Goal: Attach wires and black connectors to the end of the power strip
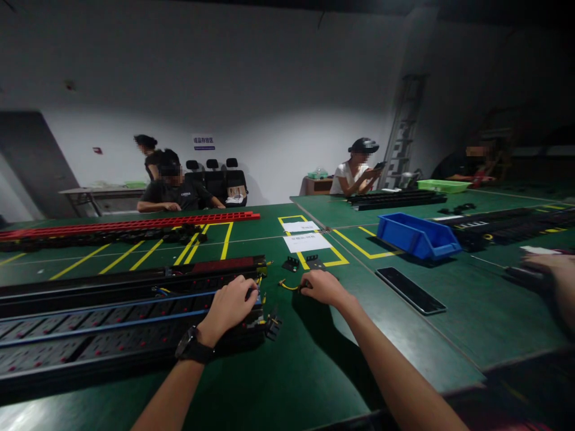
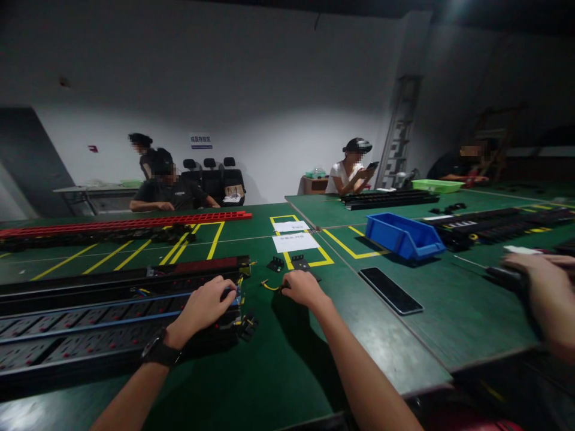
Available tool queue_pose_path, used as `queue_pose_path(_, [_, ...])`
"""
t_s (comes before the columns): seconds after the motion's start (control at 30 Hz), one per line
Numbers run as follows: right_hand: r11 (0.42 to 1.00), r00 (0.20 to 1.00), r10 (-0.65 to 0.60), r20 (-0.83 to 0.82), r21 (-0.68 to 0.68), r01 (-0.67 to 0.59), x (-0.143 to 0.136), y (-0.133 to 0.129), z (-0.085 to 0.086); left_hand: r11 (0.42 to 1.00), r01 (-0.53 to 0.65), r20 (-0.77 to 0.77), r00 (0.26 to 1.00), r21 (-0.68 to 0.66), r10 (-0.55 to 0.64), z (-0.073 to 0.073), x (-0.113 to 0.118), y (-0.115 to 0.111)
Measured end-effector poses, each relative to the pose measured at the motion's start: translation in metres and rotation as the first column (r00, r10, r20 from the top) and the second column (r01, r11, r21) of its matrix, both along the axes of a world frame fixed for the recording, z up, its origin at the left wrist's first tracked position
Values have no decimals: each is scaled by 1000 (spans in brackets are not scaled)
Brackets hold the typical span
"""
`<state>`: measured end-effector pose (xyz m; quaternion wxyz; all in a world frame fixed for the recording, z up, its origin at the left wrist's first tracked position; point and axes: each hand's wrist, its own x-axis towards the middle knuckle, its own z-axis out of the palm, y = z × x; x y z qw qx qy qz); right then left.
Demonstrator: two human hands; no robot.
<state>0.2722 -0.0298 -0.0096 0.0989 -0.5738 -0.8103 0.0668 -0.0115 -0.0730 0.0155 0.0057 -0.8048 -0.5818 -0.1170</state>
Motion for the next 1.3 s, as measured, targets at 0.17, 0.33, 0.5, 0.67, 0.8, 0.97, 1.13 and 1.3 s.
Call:
queue_pose_path(0.17, [999, 999, -37, 26, -9, 37, 1, 3, -2, 1000, 13, -44, 999, -8, -13, 7, 2, 9])
queue_pose_path(0.33, [997, 997, -73, 3, -2, 73, 11, 5, 1, 997, 69, -66, 996, 25, -67, 20, 13, 26])
queue_pose_path(0.5, [957, 960, -265, -90, 98, 273, 29, 9, 7, 994, 73, 74, 995, -76, -67, 21, 16, 36])
queue_pose_path(0.67, [929, 930, -347, -119, 93, 358, 38, 13, 3, 980, 89, 172, 983, -180, -58, 11, 2, 38])
queue_pose_path(0.8, [950, 953, -297, -57, 86, 301, 30, 14, 0, 971, 138, 271, 959, -196, -82, 7, -7, 39])
queue_pose_path(0.97, [958, 968, -244, 47, 169, 233, 13, 11, -1, 969, 144, 342, 937, -199, -69, 4, -8, 38])
queue_pose_path(1.13, [958, 961, -257, 102, 158, 240, 1, 7, -3, 988, 114, 346, 935, -103, -72, 2, -8, 34])
queue_pose_path(1.3, [954, 962, -271, 25, 143, 264, -2, 9, -6, 998, 53, 286, 958, -38, -40, 5, -8, 25])
